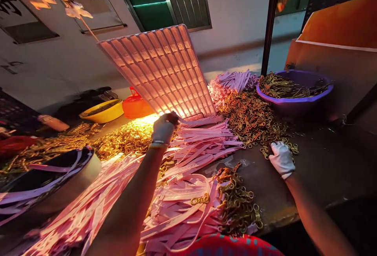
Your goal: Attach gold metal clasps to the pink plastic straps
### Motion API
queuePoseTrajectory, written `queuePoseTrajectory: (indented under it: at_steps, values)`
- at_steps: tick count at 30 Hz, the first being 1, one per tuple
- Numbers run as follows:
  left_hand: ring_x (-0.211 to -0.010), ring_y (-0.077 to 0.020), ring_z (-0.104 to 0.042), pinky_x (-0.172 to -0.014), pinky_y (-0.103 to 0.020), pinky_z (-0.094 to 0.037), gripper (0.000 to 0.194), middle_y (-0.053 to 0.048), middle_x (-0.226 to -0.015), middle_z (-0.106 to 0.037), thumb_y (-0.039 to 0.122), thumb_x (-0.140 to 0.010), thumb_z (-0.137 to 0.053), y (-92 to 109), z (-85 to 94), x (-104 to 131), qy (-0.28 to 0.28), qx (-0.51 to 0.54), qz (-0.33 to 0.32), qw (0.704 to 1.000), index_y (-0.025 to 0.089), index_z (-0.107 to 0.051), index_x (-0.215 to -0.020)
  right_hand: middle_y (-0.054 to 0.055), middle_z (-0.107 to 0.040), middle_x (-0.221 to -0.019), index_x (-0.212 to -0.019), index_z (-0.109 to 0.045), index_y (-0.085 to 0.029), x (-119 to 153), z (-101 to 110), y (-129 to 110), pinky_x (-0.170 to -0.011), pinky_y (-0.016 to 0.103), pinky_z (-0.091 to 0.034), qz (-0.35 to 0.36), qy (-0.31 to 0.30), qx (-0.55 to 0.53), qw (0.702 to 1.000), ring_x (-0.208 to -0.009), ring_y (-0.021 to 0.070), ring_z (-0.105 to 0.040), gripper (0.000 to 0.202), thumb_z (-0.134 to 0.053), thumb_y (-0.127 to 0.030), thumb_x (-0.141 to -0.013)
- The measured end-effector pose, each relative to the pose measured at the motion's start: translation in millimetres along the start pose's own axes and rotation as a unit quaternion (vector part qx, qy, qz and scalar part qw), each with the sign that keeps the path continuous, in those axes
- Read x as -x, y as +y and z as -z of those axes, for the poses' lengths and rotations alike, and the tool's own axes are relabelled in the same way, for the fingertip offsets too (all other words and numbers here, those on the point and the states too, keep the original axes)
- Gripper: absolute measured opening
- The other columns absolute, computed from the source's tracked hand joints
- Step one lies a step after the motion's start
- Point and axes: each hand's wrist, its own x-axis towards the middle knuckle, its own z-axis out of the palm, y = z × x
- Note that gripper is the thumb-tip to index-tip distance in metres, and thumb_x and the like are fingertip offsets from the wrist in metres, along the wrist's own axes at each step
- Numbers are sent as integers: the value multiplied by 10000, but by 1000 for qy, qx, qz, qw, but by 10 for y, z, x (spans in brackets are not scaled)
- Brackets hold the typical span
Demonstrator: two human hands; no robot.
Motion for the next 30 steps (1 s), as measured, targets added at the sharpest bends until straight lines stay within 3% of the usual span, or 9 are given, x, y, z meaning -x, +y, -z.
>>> queuePoseTrajectory:
  at_steps: [4, 7, 9, 12, 15, 18, 21, 26, 30]
  values:
    - [-1140, -384, -688, -1049, -524, -523, 535, -137, -1014, -764, 655, -654, -786, -313, 356, 909, -78, -138, 15, 987, 201, -707, -926, 138, -701, -921, -886, -651, -182, 33, 10, -128, -856, 372, -420, 8, -3, -23, 1000, -938, 306, -598, 206, -568, -82, -727]
    - [-1185, -409, -686, -1087, -590, -503, 468, -130, -1128, -770, 638, -763, -710, -431, 689, 1636, -166, -194, -21, 967, 254, -731, -1028, 143, -711, -1062, -990, -680, -180, 45, 41, -363, -955, 380, -434, 48, -30, -67, 996, -1054, 307, -599, 327, -576, -83, -696]
    - [-1209, -364, -691, -1066, -556, -542, 405, -101, -1260, -749, 530, -888, -652, -440, 853, 2103, -204, -237, -115, 943, 325, -689, -1235, 140, -700, -1157, -1048, -689, -184, 34, 79, -588, -997, 387, -434, 97, -85, -114, 985, -1107, 308, -588, 402, -592, -95, -667]
    - [-1281, -343, -658, -1109, -549, -529, 595, -79, -1405, -682, 370, -917, -649, -349, 922, 2686, -212, -261, -187, 923, 419, -512, -1494, 145, -696, -1178, -1052, -698, -185, -14, 115, -966, -985, 403, -445, 171, -195, -210, 943, -1095, 315, -590, 443, -619, -100, -625]
    - [-1288, -342, -655, -1118, -537, -539, 668, -66, -1396, -684, 305, -876, -667, -204, 811, 2969, -201, -248, -167, 933, 452, -506, -1509, 127, -725, -1084, -1018, -704, -182, -79, 57, -1296, -893, 360, -473, 205, -260, -301, 894, -996, 285, -633, 371, -630, -92, -666]
    - [-1195, -330, -705, -1055, -514, -584, 464, -62, -1278, -741, 321, -893, -646, -66, 628, 2811, -191, -237, -124, 944, 423, -657, -1346, 78, -756, -1034, -1087, -698, -207, -135, -81, -1501, -830, 300, -484, 197, -267, -348, 877, -936, 238, -670, 321, -606, -111, -794]
    - [-1119, -296, -732, -1019, -476, -593, 308, -70, -1198, -769, 337, -961, -605, 47, 353, 2260, -187, -245, -113, 945, 348, -710, -1251, 62, -773, -1050, -1151, -687, -226, -159, -208, -1573, -809, 277, -480, 173, -265, -387, 866, -933, 222, -689, 318, -584, -125, -868]
    - [-1080, -264, -722, -984, -426, -587, 299, -104, -1127, -770, 307, -1005, -516, -35, -501, 1108, -253, -202, -160, 933, 232, -757, -1165, 45, -775, -931, -1021, -708, -226, -137, -282, -1563, -733, 265, -447, 149, -275, -432, 846, -844, 215, -692, 178, -609, -173, -883]
    - [-1043, -252, -712, -971, -424, -578, 319, -127, -1090, -760, 246, -992, -480, -345, -1171, 519, -315, -183, -192, 911, 182, -769, -1111, 34, -768, -923, -981, -704, -230, -124, -278, -1569, -705, 262, -415, 135, -287, -462, 828, -814, 200, -676, 130, -613, -197, -894]
